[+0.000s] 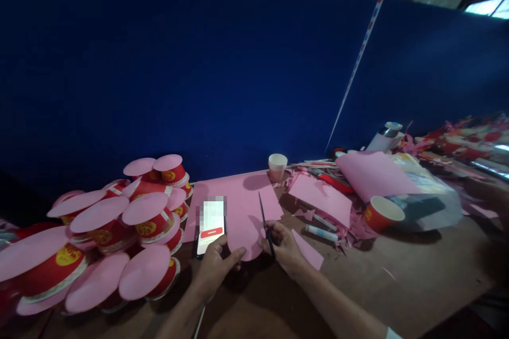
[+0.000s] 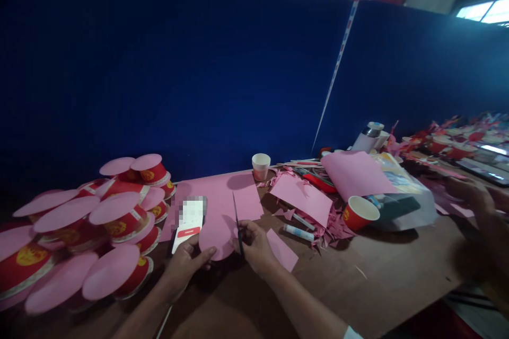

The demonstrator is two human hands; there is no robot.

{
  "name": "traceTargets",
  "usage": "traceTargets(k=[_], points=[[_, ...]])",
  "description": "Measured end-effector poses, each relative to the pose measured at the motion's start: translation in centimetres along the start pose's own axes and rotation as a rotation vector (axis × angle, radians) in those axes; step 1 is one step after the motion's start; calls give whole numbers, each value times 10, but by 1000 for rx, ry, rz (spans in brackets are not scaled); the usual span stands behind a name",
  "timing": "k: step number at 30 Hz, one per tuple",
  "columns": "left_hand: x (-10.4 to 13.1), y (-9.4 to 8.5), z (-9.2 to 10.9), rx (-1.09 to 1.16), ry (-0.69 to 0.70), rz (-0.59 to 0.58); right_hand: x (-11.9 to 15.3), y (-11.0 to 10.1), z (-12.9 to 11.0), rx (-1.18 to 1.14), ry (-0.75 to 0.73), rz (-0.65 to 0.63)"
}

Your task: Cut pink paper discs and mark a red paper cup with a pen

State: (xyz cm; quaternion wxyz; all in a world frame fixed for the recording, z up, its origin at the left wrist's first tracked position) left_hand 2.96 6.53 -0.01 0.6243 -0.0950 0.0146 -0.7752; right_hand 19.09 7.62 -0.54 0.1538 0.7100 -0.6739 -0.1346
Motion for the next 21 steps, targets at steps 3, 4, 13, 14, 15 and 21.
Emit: traceTargets(k=[3, 4, 13, 14, 15, 21], points=[[-1, 0, -3, 5, -35, 5, -1, -2, -1, 21, -24, 16], [-1, 0, -5, 12, -51, 9, -1, -2, -1, 18, -30, 21], [-1, -2, -4, -19, -75, 47, 0, 1, -2, 20, -33, 5], [-1, -3, -4, -19, -75, 53, 0, 1, -1, 13, -31, 0], [-2, -3, -4, -17, -72, 55, 0, 2, -1, 2, -28, -8], [-3, -12, -7, 54, -66, 161, 1, 7, -2, -103, 19, -87]])
Point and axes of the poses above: each hand's wrist, its own x-axis away from the middle knuckle, its own y-axis out of the palm, z = x × y, the point moved 7 cm from there along -x, towards the middle knuckle, and after that the axes turned 11 degrees about -x, right-handed, at the moved point
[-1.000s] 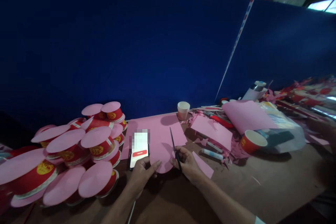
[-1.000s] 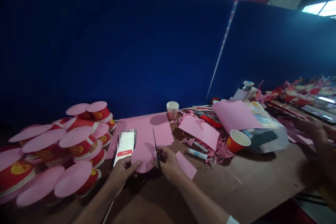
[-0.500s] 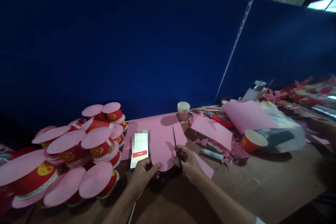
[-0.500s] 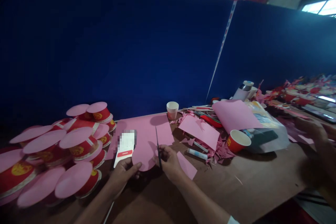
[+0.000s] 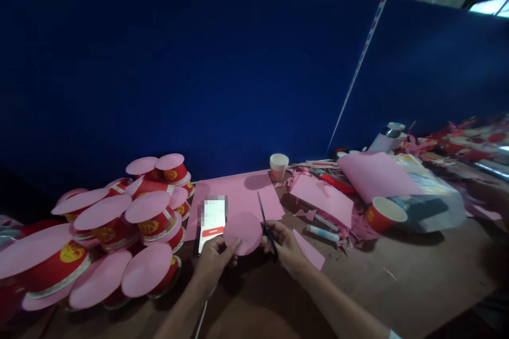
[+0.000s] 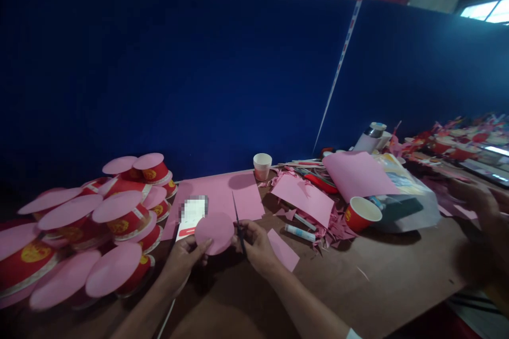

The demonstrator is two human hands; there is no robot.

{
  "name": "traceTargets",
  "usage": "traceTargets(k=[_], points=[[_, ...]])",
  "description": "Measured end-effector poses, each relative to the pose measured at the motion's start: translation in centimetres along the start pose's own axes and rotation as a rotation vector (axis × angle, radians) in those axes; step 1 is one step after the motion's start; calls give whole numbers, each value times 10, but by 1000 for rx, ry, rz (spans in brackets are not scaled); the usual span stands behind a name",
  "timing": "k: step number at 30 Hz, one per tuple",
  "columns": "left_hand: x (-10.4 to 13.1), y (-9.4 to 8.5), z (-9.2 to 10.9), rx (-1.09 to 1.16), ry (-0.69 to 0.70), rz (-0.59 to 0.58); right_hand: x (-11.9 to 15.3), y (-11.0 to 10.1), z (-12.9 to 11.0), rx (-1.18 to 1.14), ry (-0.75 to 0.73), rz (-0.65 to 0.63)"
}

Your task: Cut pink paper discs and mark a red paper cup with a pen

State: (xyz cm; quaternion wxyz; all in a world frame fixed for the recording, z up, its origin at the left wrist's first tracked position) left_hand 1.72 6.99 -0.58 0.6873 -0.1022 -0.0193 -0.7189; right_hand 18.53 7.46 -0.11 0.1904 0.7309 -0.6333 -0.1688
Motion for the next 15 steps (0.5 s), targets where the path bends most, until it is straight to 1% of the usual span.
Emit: traceTargets(k=[3, 6, 10, 15], points=[[-1, -7, -2, 61, -25, 87, 2, 1, 0, -1, 50, -17], [-2, -11, -4, 102, -44, 132, 4, 4, -1, 21, 76, -42], [-4, -13, -6, 133, -53, 145, 5, 8, -1, 71, 96, -73], [-5, -10, -8, 144, -48, 104, 5, 8, -1, 114, 100, -82]])
Point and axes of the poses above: each hand's wrist, its own x-axis away from the middle knuckle, its own y-axis out of the palm, z = x × y, the point moved 7 cm from there along -x, towards the middle knuckle, and after that the axes turned 11 degrees about -x, right-handed, at the moved point
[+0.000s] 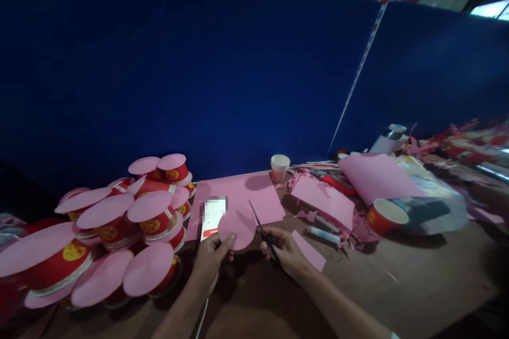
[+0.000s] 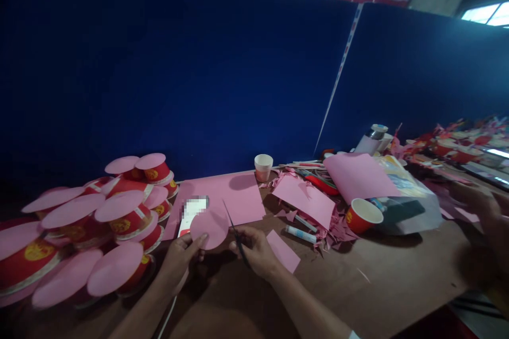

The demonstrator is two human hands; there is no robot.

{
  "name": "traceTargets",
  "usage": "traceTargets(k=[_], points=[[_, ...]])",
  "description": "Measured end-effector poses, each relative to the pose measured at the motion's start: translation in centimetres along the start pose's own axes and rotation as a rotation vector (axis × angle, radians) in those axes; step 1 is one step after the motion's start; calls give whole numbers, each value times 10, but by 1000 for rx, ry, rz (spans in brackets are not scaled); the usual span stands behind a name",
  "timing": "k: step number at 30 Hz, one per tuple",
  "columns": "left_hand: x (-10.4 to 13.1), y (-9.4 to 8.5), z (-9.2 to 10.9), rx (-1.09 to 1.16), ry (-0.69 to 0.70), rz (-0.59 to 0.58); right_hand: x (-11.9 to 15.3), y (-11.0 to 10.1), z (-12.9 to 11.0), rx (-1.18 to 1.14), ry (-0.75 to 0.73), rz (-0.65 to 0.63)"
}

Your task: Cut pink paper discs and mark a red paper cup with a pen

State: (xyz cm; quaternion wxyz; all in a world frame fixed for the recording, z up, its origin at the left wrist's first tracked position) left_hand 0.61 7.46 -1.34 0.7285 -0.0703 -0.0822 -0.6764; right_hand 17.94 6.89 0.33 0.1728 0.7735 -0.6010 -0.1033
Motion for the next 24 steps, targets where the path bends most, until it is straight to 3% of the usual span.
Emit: traceTargets(k=[24], points=[[-1, -1, -4, 28, -21, 18, 0, 0, 2, 11, -23, -49]])
Point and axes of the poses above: each hand's wrist, its own x-axis away from the middle knuckle, its own y-axis out of the palm, z = x × y, the point moved 7 cm from there along -x, towards the middle knuckle, and after that the axes turned 11 degrees about -x, right-handed, at the moved point
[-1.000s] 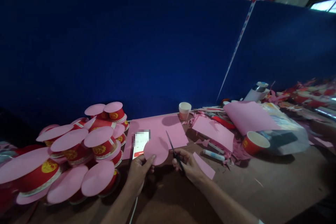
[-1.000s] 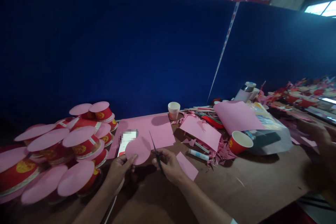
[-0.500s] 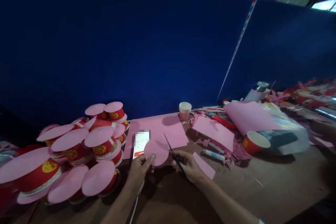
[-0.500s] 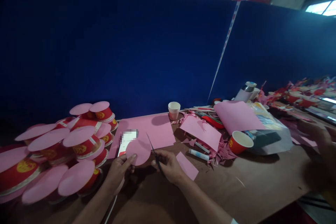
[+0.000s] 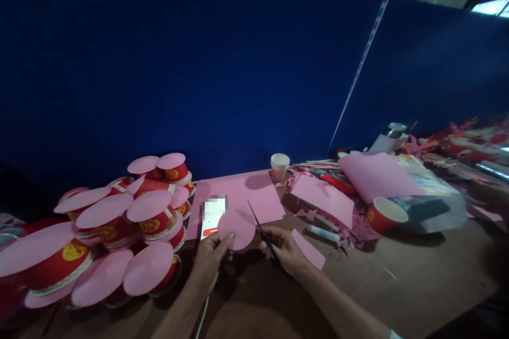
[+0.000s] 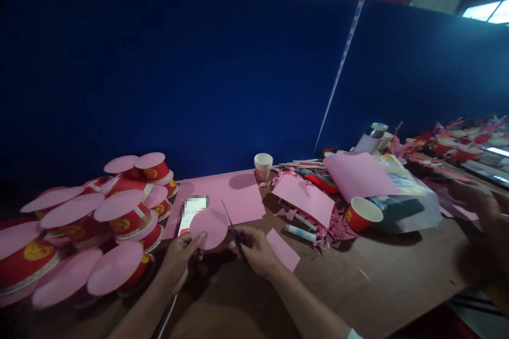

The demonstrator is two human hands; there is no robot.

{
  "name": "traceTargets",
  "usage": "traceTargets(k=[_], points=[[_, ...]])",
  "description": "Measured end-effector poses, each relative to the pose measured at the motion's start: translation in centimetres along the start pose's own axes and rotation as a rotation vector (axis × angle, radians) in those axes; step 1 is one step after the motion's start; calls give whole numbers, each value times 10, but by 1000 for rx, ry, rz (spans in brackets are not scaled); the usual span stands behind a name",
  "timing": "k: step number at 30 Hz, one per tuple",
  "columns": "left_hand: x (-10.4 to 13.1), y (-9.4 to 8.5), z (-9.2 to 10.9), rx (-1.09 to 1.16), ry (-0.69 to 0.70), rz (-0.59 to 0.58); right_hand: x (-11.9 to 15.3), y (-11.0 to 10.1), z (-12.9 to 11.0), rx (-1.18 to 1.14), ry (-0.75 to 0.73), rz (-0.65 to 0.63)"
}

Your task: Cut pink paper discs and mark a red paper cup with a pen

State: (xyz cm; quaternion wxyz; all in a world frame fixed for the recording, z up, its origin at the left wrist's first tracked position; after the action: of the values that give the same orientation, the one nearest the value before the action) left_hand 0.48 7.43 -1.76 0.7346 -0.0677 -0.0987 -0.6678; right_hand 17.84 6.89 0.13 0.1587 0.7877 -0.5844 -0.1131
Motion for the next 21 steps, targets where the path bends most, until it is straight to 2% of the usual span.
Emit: traceTargets(k=[21], points=[[1, 2, 4, -11, 3, -1, 0, 2, -1, 40, -14, -36]])
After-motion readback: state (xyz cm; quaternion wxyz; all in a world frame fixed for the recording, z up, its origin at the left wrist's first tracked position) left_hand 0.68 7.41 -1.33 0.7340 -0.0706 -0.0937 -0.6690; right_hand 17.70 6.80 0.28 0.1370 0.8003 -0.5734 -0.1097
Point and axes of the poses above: each hand's wrist, its own x-axis away from the middle knuckle, its own y-axis out of the palm, z = x × y, the point moved 7 cm from there along -x, towards the middle knuckle, and after that the axes turned 11 degrees about -x, right-handed, at the moved point
